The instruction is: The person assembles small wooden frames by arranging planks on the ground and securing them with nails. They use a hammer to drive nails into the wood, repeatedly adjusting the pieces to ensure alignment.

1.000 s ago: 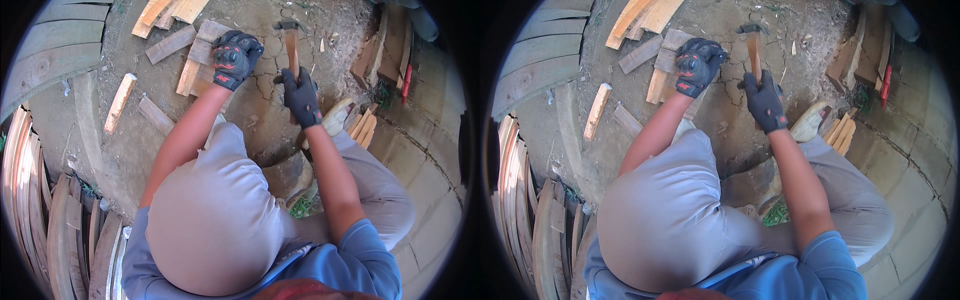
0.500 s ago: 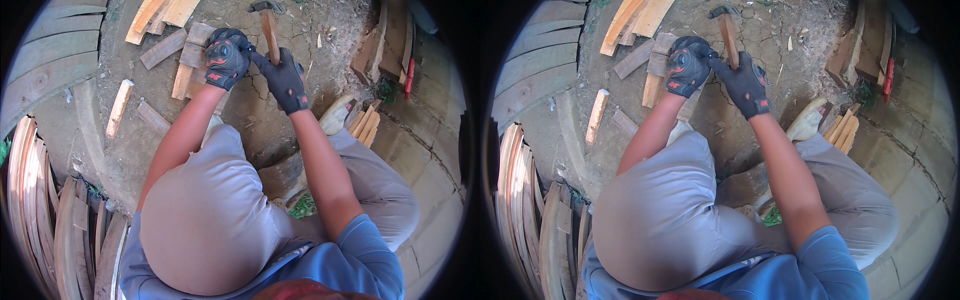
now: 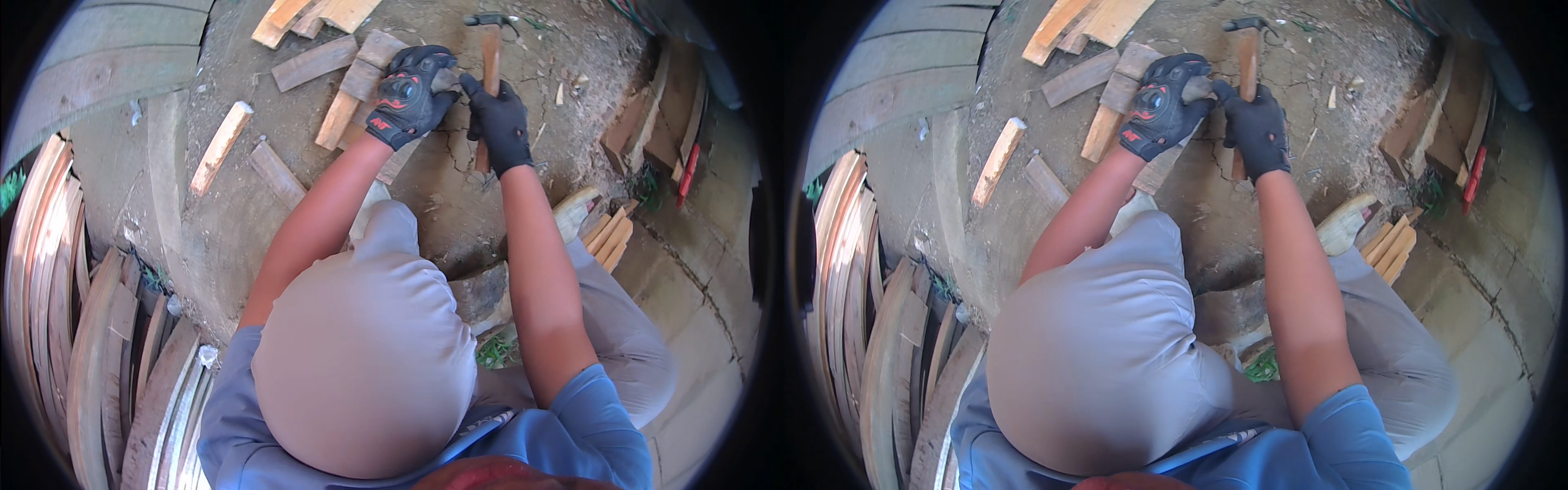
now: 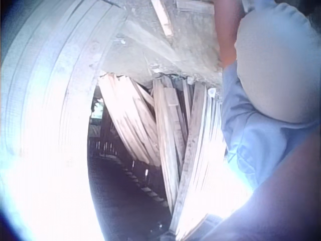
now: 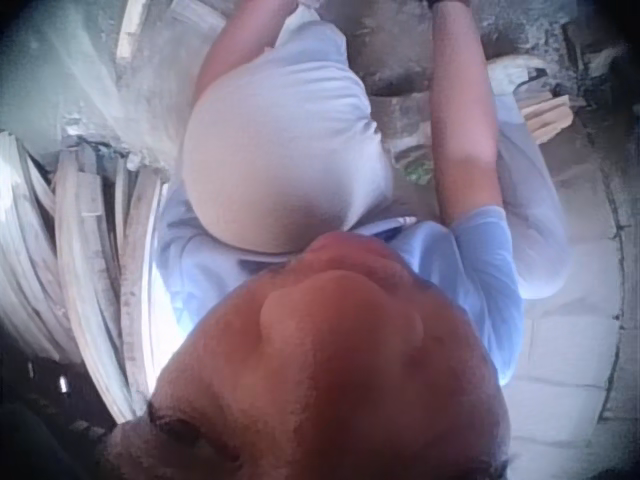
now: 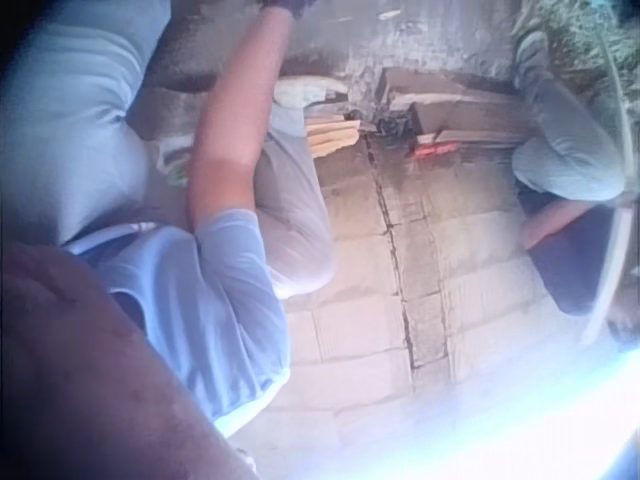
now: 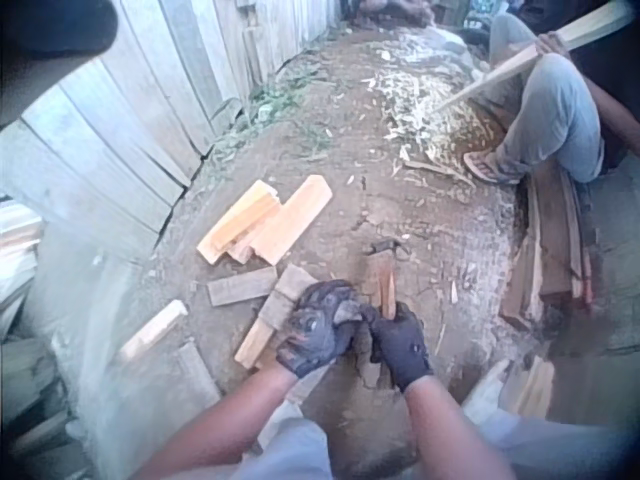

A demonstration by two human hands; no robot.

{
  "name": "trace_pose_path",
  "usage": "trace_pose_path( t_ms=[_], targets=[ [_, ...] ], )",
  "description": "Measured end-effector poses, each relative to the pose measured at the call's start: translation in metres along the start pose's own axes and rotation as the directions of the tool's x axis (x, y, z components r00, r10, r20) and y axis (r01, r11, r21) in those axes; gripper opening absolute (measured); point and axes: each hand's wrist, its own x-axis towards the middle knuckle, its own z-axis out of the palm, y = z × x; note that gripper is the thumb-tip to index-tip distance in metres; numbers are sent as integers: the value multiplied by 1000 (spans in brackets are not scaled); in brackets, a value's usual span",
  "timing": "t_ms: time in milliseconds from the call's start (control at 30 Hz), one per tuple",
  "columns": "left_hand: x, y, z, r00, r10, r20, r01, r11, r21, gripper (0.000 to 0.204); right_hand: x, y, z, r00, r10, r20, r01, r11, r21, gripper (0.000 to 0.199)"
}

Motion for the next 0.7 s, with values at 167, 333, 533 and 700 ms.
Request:
trace_pose_path(
  t_ms=[167, 333, 533, 700],
  targets=[
    [-1, -4, 2, 1000, -21, -1, 21, 993, -114, 37, 2, -1, 3, 999, 38, 21, -37, 999, -30, 38],
    [-2, -15, 18, 999, -35, 0, 35, 992, -122, 24, -4, -4, 6, 999, 41, 7, -41, 998, -54, 37],
    [-1, -2, 25, 994, -63, -89, 55, 994, -96, 14, -2, 4, -1, 1000, -12, 18, 14, 990, -140, 52],
    [-4, -2, 26, 992, -97, -76, 91, 993, -80, 16, -39, 15, -29, 951, -308, 2, 259, 797, -546, 49]
  ],
)
